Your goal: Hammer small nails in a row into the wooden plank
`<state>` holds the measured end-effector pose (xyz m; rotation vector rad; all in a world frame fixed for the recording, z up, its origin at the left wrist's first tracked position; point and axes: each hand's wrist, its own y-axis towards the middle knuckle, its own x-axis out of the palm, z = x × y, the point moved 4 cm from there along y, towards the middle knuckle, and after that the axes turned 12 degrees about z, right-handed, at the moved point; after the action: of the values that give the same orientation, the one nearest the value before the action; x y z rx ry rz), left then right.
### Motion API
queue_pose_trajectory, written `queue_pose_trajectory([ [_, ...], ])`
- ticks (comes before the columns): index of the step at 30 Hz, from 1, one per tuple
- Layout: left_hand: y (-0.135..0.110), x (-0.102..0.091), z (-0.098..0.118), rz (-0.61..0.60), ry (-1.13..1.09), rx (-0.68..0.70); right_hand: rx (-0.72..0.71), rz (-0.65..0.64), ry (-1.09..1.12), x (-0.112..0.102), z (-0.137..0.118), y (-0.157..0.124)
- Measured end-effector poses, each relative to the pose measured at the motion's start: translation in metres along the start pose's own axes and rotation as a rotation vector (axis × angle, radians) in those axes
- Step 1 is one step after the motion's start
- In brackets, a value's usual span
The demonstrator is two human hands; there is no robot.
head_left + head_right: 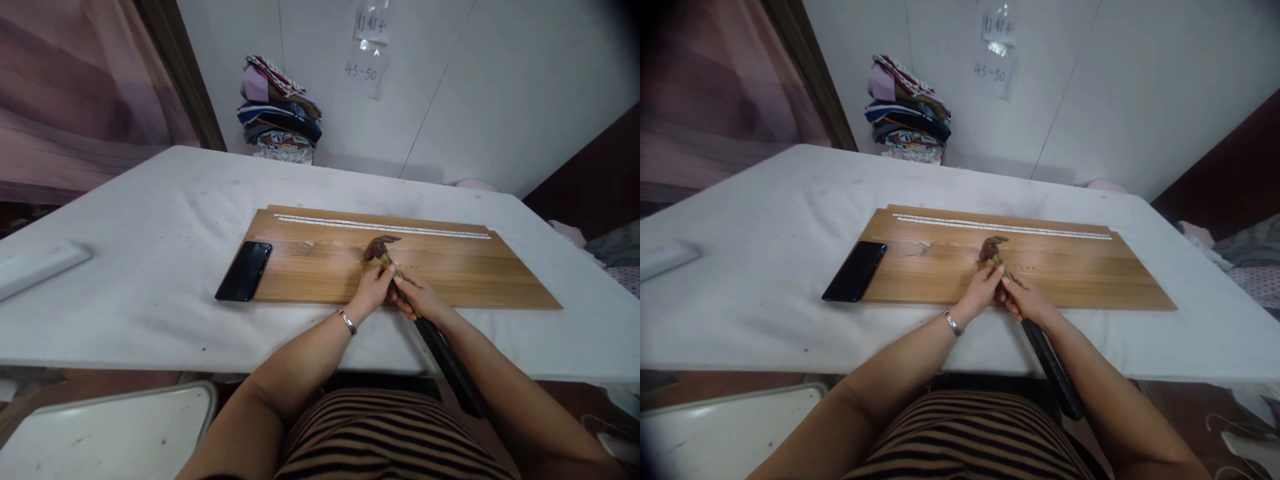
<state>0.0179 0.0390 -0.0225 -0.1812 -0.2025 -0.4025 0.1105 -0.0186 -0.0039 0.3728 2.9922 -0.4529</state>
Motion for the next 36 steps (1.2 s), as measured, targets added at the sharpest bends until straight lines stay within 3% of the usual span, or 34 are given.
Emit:
queue_pose_trajectory([
  [36, -0.0012, -0.0008, 0.0017, -0.005, 0.0, -0.002, -0.003, -0.001, -0.007, 0.0034, -0.0072, -0.0038],
])
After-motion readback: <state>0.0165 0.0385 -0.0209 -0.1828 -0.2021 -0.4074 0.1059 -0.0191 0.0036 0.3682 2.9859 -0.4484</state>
